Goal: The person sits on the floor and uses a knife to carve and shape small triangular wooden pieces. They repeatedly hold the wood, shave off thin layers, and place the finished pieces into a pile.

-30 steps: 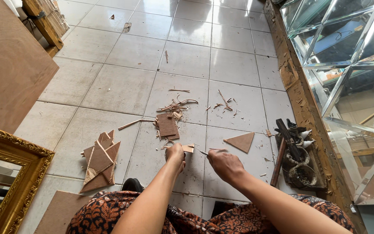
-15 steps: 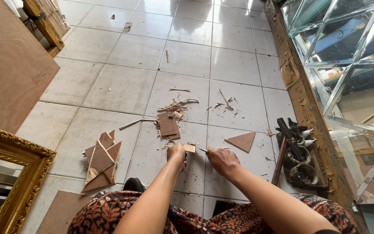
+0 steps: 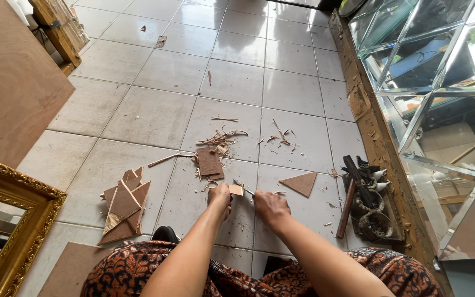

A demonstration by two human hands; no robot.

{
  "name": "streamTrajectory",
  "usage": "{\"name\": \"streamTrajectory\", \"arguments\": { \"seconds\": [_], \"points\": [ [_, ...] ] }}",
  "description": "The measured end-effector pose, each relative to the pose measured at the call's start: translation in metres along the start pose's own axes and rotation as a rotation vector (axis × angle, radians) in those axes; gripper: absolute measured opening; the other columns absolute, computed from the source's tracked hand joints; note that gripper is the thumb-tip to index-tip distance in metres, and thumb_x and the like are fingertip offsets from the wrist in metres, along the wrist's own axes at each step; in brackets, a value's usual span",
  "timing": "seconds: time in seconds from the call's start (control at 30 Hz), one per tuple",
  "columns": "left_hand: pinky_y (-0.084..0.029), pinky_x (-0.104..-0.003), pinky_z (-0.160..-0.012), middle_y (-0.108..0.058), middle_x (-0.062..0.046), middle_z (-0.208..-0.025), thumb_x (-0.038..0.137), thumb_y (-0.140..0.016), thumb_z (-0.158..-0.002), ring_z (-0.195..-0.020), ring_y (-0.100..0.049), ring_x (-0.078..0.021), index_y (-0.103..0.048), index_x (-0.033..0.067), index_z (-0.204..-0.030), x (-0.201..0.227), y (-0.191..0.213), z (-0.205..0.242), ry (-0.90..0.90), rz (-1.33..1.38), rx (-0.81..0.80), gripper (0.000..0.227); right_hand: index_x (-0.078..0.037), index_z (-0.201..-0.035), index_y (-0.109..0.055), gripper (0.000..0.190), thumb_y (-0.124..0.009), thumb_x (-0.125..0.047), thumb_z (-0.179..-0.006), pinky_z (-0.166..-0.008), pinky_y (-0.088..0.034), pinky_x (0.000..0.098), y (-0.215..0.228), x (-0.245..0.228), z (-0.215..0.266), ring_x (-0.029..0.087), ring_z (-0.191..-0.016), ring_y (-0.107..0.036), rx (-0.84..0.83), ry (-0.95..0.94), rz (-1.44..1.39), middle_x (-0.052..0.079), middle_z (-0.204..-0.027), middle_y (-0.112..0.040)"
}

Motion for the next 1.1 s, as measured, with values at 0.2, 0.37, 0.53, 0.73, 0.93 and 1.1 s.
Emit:
{"name": "streamTrajectory", "arguments": {
  "seconds": [0.2,0.37,0.53,0.73,0.93,1.1],
  "points": [
    [-0.033,-0.031,-0.033,-0.047,-0.004,-0.049,0.034,-0.066,-0.097,-0.034,-0.04,-0.0116,-0.068,0.009,-0.077,0.015,-0.003,0.012,-0.072,0.003,-0.111,0.032,-0.033,-0.136,-0.078,0.05,-0.044,-0.058,-0.11,-0.114,-0.056,0.057,0.014,0.016,0.033,0.041,-0.136,-0.071,-0.076,-0.148,-0.436,0.014,-0.135,-0.08],
    [-0.037,-0.033,-0.034,-0.053,-0.005,-0.052,0.041,-0.069,-0.099,-0.035,-0.044,-0.0131,-0.072,0.006,-0.083,0.019,-0.021,0.02,-0.133,-0.138,-0.208,0.039,-0.009,-0.114,-0.068,0.039,-0.054,-0.046,-0.114,-0.045,-0.032,0.0279,-0.014,0.054,0.045,0.015,-0.052,-0.039,-0.203,-0.162,-1.152,0.002,-0.072,-0.043],
    [-0.033,-0.028,-0.038,-0.051,-0.003,-0.054,0.038,-0.078,-0.096,-0.038,-0.042,-0.0109,-0.072,0.0065,-0.083,0.026,-0.027,0.048,-0.155,-0.134,-0.32,0.035,-0.009,-0.122,-0.072,0.039,-0.058,-0.044,-0.112,-0.044,-0.032,0.0276,-0.02,0.073,0.064,0.012,-0.054,-0.036,-0.114,-0.252,-1.321,0.003,-0.079,-0.044],
    [-0.042,-0.034,-0.046,-0.061,-0.005,-0.067,0.05,-0.082,-0.095,-0.048,-0.049,-0.013,-0.076,0.0055,-0.104,0.001,0.005,0.07,-0.181,-0.287,-0.352,0.045,-0.003,-0.128,-0.071,0.04,-0.061,-0.04,-0.115,-0.044,-0.033,0.0261,-0.005,0.065,0.084,0.011,-0.053,-0.036,0.041,-0.221,-1.4,0.001,-0.077,-0.042],
    [-0.04,-0.029,-0.047,-0.06,-0.003,-0.063,0.051,-0.086,-0.093,-0.047,-0.048,-0.0107,-0.074,0.0104,-0.093,0.001,0.036,0.11,-0.138,-0.212,-0.353,0.043,-0.009,-0.119,-0.071,0.028,-0.07,-0.036,-0.111,-0.046,-0.034,0.0257,0.007,0.081,0.092,0.01,-0.056,-0.038,0.106,-0.246,-1.48,-0.001,-0.078,-0.043],
    [-0.043,-0.026,-0.051,-0.066,-0.001,-0.067,0.057,-0.084,-0.099,-0.049,-0.05,-0.0095,-0.075,0.0123,-0.096,-0.003,0.023,0.105,-0.136,-0.237,-0.392,0.045,-0.01,-0.125,-0.071,0.036,-0.084,-0.037,-0.105,-0.053,-0.035,0.0241,0.022,0.063,0.088,0.008,-0.058,-0.037,0.097,-0.126,-1.554,-0.003,-0.077,-0.043]
  ]
}}
Point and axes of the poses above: each hand's wrist, its own z-axis away from the middle knuckle, its own y-axis out of the back of the hand, x = y × z, the point moved 9 cm from there along -z, towards the middle knuckle
